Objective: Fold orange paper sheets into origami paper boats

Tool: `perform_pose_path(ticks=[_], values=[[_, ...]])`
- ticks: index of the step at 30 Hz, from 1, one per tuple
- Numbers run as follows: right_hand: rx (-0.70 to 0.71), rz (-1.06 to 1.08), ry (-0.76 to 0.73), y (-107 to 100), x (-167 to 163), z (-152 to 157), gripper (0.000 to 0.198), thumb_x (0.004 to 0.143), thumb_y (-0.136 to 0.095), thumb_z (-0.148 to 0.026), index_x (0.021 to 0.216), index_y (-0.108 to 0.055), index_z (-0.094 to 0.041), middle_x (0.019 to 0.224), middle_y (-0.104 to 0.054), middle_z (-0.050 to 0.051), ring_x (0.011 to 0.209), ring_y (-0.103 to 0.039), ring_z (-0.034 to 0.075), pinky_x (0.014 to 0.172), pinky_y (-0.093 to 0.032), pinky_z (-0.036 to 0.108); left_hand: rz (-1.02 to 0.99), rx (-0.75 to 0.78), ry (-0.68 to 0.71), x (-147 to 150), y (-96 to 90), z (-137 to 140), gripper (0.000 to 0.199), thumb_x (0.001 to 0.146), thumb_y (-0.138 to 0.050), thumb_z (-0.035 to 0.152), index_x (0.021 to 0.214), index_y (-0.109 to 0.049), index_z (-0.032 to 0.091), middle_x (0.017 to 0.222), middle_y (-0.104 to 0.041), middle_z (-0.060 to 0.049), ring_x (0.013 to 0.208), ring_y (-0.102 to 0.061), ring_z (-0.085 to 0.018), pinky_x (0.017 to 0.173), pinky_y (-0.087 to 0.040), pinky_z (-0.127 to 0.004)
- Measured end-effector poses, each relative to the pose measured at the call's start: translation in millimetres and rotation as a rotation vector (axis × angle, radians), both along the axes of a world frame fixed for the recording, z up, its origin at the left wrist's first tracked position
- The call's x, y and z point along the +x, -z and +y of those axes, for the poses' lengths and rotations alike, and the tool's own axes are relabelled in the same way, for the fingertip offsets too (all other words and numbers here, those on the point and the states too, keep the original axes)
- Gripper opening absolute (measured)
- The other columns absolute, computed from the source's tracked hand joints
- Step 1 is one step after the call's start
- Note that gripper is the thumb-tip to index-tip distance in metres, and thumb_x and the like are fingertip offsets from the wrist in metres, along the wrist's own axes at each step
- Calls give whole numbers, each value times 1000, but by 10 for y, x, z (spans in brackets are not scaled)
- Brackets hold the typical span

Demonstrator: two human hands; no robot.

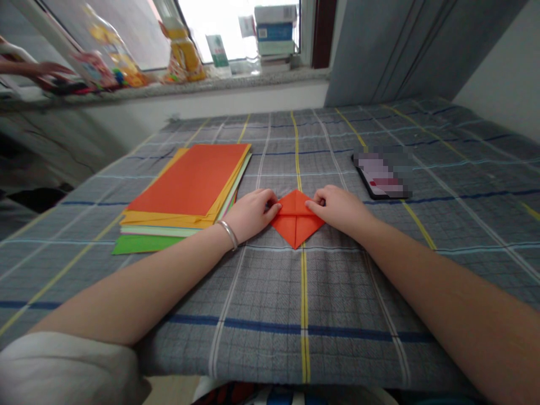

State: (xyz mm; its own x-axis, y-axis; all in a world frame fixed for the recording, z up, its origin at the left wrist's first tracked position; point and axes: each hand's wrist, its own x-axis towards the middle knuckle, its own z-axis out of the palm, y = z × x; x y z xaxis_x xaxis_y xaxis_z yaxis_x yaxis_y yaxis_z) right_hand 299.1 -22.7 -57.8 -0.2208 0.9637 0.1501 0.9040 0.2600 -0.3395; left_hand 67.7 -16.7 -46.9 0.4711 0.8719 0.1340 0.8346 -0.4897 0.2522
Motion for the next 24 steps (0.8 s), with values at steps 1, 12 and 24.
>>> perform_pose_path(ticks=[1, 12, 24], values=[[-5, -11, 12, 0, -12, 2, 27, 88, -57, -40, 68, -58, -23, 86, -64, 6, 80, -61, 21, 68, -44, 34, 1, -3, -9, 7, 3, 0, 22, 100, -51, 31, 103, -65, 15, 104, -69, -8, 99, -66, -22, 91, -52, -35], [-62, -65, 68, -16, -67, 34, 19, 90, -55, -39, 81, -60, -23, 98, -65, 9, 89, -62, 24, 75, -46, 37, 103, 28, 4, 60, -3, -25, 34, 103, -44, 30, 124, -69, 23, 109, -68, -8, 100, -68, -23, 86, -52, -34], [-15, -25, 97, 10, -97, 8, 25, 92, -55, -43, 85, -66, -22, 98, -68, 9, 87, -63, 25, 73, -46, 38, 32, 61, 67, 85, 72, 33, 43, 100, -52, 48, 121, -69, 15, 111, -64, -12, 106, -62, -27, 97, -49, -39]])
